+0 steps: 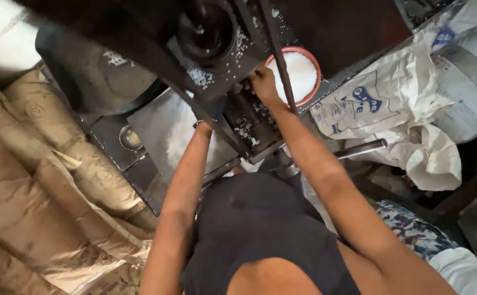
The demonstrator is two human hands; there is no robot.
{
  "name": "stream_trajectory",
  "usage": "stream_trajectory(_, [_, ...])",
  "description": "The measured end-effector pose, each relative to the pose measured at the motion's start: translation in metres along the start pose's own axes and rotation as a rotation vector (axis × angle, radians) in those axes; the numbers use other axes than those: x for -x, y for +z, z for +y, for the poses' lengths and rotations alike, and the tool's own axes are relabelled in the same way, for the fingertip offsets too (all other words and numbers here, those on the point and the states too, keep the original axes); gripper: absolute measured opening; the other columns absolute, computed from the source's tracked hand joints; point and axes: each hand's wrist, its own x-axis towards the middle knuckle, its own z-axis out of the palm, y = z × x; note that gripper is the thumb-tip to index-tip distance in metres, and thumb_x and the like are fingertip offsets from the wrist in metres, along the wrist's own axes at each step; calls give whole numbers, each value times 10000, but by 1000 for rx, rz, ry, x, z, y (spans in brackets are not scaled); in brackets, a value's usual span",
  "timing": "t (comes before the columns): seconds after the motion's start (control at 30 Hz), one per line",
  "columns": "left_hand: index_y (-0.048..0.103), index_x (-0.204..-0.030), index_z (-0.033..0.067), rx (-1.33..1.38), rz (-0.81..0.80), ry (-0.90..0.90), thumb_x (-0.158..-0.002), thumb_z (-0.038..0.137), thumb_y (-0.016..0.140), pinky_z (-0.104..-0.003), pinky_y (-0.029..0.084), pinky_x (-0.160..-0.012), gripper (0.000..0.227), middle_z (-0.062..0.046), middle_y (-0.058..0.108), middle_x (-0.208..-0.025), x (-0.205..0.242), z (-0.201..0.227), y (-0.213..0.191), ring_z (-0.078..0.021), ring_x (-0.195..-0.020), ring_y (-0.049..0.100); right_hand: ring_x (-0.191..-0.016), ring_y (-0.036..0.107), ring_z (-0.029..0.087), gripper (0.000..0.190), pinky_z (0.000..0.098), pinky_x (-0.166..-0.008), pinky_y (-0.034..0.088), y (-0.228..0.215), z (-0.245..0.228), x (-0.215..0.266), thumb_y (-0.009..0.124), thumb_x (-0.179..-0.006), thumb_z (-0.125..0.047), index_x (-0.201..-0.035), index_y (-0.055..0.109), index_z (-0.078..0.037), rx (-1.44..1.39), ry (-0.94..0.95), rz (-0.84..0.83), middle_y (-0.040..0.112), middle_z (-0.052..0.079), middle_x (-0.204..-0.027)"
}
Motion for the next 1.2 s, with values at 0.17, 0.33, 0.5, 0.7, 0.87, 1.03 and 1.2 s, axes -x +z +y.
stream_trajectory(0.17, [597,-1270,112,-29,-126,-64,-879,334,725,-498,523,-848,468,-156,732,-1075,-3,-35,25,-381,-1004,680,-497,568,118,161,303,-452,452,-4,-8,1,621,-983,-112,-897,682,9,-83,44,-55,634,41,-641])
stream_trajectory(0.33, [597,-1242,107,-160,-142,-225,-847,275,735,-492,518,-873,451,-156,715,-1092,4,-52,1,-378,-1038,666,-525,535,140,175,309,-475,422,5,-5,8,638,-960,-169,-1029,692,-18,142,186,-280,613,61,-658])
stream_trajectory(0.5, [600,-1269,107,-163,37,-412,-801,166,729,-499,504,-876,489,-150,692,-1139,15,-17,-58,-373,-1087,648,-696,674,113,212,266,-642,535,5,-2,7,656,-954,-161,-1065,730,4,309,-151,-198,725,23,-841])
stream_trajectory(0.7, [593,-1244,93,11,149,-569,-684,210,808,-468,525,-907,610,-153,662,-1087,88,21,-147,-367,-1047,658,-708,506,86,209,264,-623,442,-13,-51,79,667,-1034,-147,-1115,715,40,227,-380,100,643,54,-811])
stream_trajectory(0.87, [574,-1259,77,90,269,-583,-664,263,896,-454,530,-892,702,-171,661,-1139,142,24,-173,-368,-1055,655,-771,662,161,91,297,-710,540,0,-106,204,681,-1047,-66,-1057,720,15,368,-739,-74,708,111,-874])
stream_trajectory(1.03, [523,-1366,51,483,225,-681,-817,293,848,-386,556,-827,683,-119,683,-1086,178,-4,-163,-240,-945,688,-774,710,197,209,319,-678,565,61,-101,244,734,-962,-121,-1136,739,-4,467,-401,-536,743,106,-1001])
stream_trajectory(1.2, [618,-1285,34,1010,276,-1017,-986,255,680,-317,502,-655,377,-57,666,-924,223,-35,-153,-139,-760,609,-1325,499,433,1054,473,-1119,421,138,-48,222,896,-835,-288,-1583,216,10,568,-568,-405,446,304,-1467])
